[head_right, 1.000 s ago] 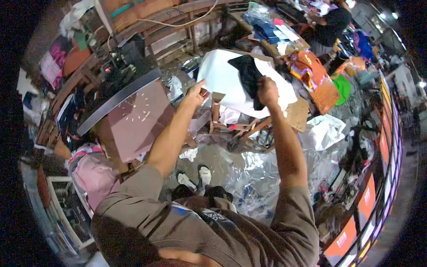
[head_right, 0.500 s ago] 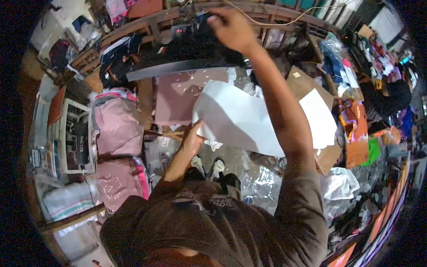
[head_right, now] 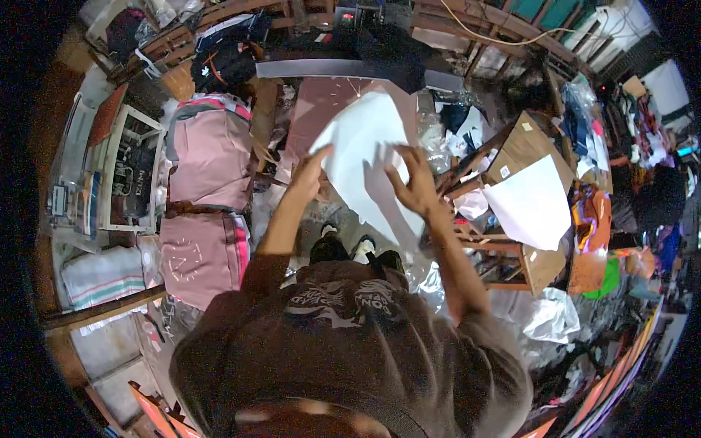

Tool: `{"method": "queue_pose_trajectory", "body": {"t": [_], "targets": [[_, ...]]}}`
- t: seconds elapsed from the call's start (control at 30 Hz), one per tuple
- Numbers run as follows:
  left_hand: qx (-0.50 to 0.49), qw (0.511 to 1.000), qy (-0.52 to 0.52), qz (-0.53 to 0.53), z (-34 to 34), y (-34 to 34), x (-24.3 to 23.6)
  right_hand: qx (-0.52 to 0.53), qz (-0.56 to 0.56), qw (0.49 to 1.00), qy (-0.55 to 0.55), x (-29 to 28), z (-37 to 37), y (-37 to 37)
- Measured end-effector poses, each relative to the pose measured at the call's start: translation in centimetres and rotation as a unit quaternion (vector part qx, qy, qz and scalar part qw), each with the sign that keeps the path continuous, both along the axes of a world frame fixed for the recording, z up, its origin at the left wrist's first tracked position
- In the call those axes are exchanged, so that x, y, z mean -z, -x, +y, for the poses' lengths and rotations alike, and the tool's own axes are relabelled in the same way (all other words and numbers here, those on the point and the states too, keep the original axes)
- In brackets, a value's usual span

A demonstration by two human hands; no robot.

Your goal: Manually printing designs on shirts using a screen printing press and squeegee.

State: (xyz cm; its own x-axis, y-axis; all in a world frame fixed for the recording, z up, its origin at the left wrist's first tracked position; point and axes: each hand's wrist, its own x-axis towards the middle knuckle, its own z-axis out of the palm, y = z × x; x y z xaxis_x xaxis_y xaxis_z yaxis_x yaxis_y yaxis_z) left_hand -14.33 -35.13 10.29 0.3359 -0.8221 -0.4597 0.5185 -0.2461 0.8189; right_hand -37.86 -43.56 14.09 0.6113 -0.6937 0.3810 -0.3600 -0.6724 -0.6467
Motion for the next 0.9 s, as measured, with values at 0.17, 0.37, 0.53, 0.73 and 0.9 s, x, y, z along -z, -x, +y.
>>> {"method": "queue_pose_trajectory", "body": {"t": [0.17,0.37,0.53,0.73,0.9], "targets": [[-0.081,0.969,-0.059,-0.227,-10.9,-8.5,9.4,0.113,0.016,0.988,-0.101,4.8,3.7,3.8],[-0.101,0.835,0.055,-0.538,-16.0,-24.0,16.2,0.098,0.048,0.986,-0.123,4.8,4.0,2.6],[-0.097,0.712,-0.063,-0.692,-18.6,-19.4,14.7,0.164,0.01,0.963,-0.214,5.8,4.5,6.5],[-0.062,0.669,-0.139,-0.727,-14.4,-9.1,5.1,0.272,-0.021,0.911,-0.308,6.1,4.0,10.2],[-0.03,0.665,-0.001,-0.747,-11.8,-1.5,5.9,0.226,0.013,0.922,-0.315,3.7,3.0,6.8]]}}
